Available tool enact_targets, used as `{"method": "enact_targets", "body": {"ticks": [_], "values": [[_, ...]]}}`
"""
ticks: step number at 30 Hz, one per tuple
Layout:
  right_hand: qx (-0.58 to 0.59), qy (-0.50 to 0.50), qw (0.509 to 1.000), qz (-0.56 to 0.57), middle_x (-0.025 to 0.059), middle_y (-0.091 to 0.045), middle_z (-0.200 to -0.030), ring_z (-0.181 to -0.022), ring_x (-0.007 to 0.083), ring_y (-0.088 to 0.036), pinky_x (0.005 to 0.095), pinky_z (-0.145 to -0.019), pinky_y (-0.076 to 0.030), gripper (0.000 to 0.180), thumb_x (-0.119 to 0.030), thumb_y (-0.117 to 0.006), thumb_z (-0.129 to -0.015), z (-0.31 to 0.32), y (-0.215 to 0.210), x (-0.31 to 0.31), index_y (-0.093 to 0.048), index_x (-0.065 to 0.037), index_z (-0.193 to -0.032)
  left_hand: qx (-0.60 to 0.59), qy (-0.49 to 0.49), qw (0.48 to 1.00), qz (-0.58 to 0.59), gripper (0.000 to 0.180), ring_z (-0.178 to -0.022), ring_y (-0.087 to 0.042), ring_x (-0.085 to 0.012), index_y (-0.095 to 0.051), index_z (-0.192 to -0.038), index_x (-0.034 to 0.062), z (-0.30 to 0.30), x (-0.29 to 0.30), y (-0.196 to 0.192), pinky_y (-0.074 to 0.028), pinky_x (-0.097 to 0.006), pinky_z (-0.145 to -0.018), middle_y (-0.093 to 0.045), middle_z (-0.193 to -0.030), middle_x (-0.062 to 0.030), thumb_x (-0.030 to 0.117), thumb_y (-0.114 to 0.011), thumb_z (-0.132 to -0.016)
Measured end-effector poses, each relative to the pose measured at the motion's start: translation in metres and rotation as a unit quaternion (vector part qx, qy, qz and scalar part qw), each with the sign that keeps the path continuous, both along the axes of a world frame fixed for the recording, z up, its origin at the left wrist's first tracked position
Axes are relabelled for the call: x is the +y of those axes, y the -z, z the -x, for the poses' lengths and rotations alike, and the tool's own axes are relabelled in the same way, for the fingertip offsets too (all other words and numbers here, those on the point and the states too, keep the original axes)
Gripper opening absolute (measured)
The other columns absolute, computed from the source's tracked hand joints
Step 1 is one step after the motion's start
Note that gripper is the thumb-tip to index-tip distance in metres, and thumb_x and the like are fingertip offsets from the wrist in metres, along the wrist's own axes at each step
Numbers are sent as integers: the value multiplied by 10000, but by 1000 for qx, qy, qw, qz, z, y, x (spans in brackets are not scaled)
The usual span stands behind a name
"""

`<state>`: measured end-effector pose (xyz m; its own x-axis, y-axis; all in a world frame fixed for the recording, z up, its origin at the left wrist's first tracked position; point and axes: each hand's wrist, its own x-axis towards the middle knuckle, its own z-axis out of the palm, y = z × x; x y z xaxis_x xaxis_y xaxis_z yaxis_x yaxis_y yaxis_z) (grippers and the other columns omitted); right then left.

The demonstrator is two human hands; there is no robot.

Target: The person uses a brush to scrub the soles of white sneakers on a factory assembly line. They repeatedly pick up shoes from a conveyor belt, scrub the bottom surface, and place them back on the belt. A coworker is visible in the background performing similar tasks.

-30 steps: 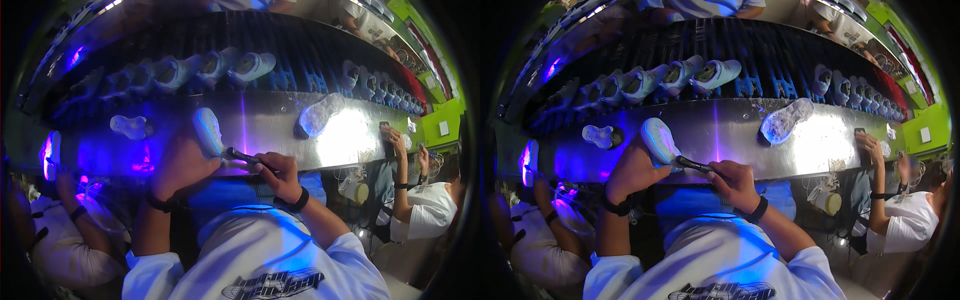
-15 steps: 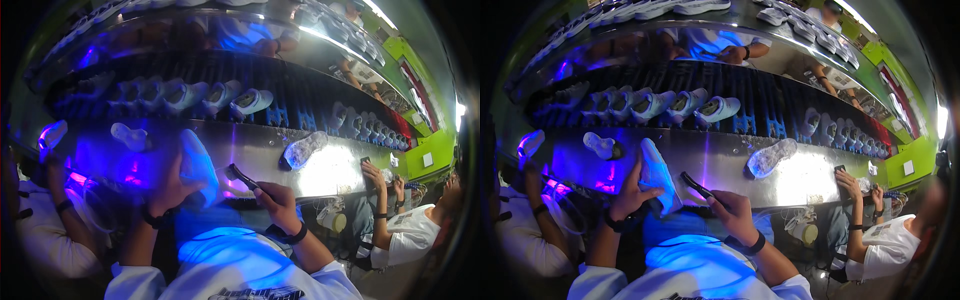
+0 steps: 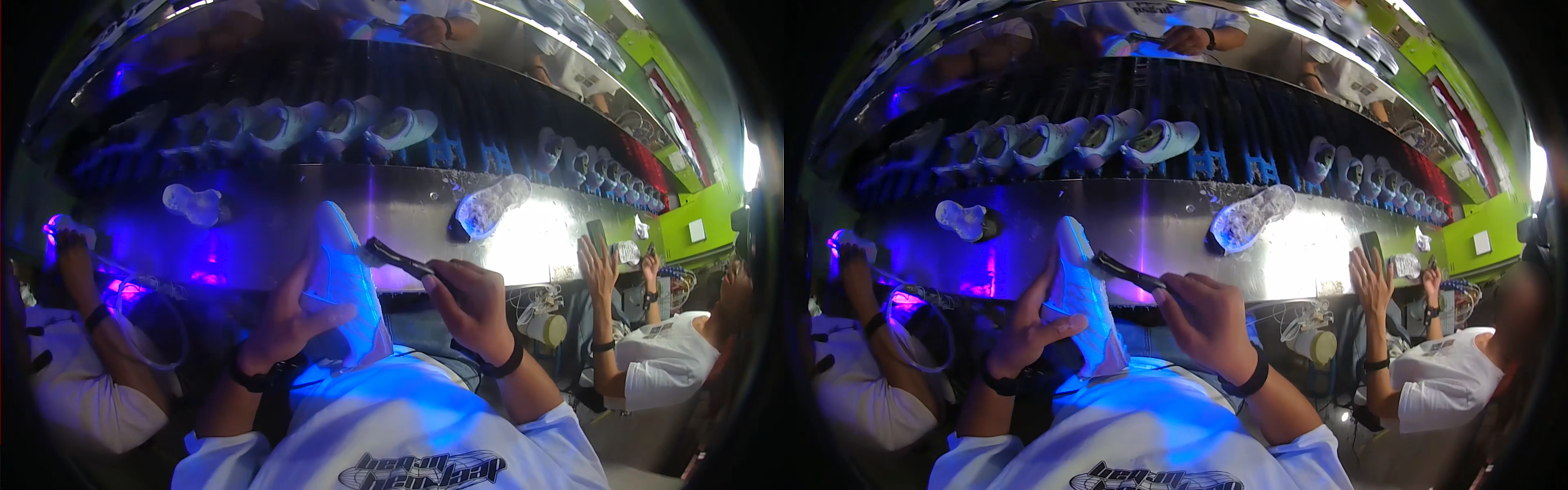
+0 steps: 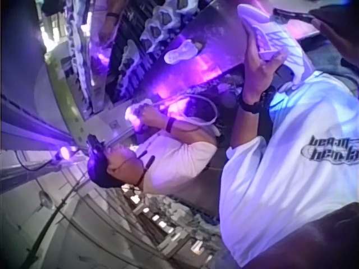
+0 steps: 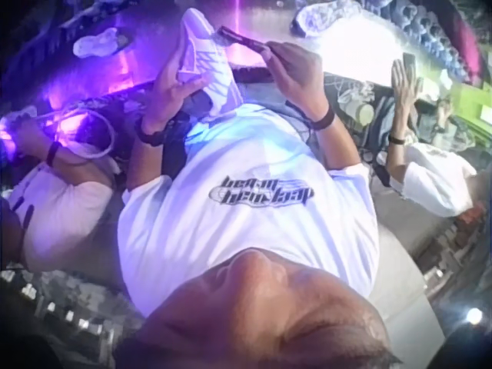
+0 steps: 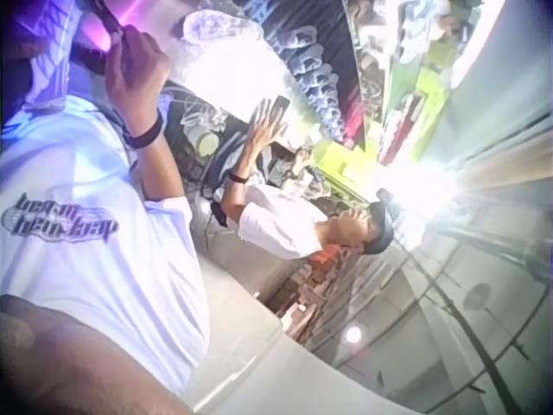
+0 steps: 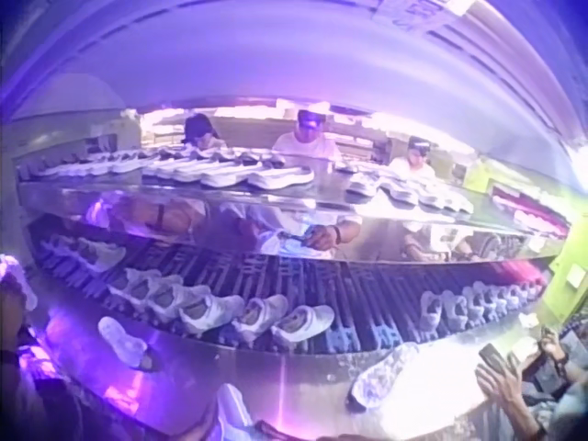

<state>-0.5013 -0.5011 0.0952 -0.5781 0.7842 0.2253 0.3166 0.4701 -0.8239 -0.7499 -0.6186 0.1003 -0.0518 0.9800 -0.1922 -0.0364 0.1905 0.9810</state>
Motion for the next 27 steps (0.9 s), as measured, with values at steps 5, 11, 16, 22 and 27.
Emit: {"method": "enact_targets", "body": {"ticks": [5, 11, 16, 22, 27], "values": [[-1, -14, 999, 31, 153, -649, -715, -562, 257, -612, 363, -528, -438, 179, -97, -733, -925, -2, -11, 2, -744, 47, -1031, -10, -40, 996, -77, 622, -1145, -626, -150, -528, -1434, 14, 1, 3, 14, -512, -349, -1030, -646, -1258, -58, 105, -817, -891], [-2, -65, 992, 108, 170, -678, -734, -607, 264, -649, 360, -577, -480, 202, -104, -748, -910, -18, -17, 2, -759, 53, -1036, -71, -78, 994, -2, 571, -1131, -641, -151, -535, -1437, 30, 7, 1, 2, -533, -324, -985, -659, -1263, -58, 114, -779, -928], [-20, -85, 986, 138, 170, -680, -728, -575, 259, -643, 357, -551, -473, 222, -118, -763, -900, -30, -26, 2, -764, 53, -1041, -107, -125, 986, 3, 593, -1153, -630, -166, -516, -1471, 41, 12, 5, 6, -520, -338, -993, -638, -1299, -62, 162, -751, -940], [-27, -84, 995, 56, 155, -669, -715, -546, 259, -632, 353, -517, -469, 193, -94, -770, -869, -36, -35, 1, -764, 35, -1012, -153, -163, 975, 18, 580, -1125, -626, -161, -519, -1473, 69, 12, 18, 3, -515, -339, -966, -629, -1263, -49, 191, -733, -947], [-50, -87, 995, -25, 123, -640, -685, -544, 255, -628, 357, -506, -473, 169, -59, -771, -833, -27, -52, 14, -746, 16, -983, -178, -184, 962, 100, 448, -1004, -637, -103, -575, -1383, 101, 16, 18, 3, -530, -282, -856, -637, -1135, -6, 234, -718, -980]]}}
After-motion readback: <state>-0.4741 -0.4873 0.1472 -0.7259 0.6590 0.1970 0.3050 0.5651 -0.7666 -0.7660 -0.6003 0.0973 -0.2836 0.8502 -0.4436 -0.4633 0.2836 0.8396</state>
